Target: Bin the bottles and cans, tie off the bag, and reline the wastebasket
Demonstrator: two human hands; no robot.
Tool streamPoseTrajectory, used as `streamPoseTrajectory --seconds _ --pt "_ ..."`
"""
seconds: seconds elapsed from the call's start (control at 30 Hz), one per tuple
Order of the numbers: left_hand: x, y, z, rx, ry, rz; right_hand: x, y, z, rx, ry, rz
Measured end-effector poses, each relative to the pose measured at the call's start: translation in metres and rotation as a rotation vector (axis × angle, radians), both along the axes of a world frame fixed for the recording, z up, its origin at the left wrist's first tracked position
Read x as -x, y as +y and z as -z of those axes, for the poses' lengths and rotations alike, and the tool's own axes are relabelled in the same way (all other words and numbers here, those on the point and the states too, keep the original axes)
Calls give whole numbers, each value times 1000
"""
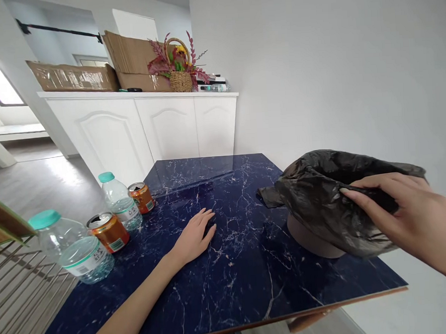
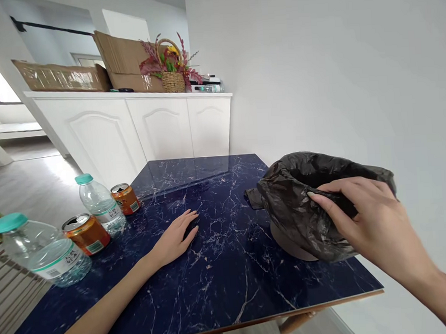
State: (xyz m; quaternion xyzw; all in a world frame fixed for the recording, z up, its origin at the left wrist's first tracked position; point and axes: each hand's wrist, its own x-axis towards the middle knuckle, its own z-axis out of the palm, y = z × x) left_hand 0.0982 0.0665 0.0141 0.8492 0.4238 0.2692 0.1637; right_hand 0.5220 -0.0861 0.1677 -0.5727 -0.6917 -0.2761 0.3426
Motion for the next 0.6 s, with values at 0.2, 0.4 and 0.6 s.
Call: streamPoseTrajectory --seconds 0.2,0.4,0.6 --pt "0 -2 -9 55 -275 -158 67 21 -14 108 81 -427" --pt "6 2 -12 74 -507 -350 133 77 -18 139 98 -780" --pt "13 6 -5 87 -601 -379 158 99 -2 130 325 -749"
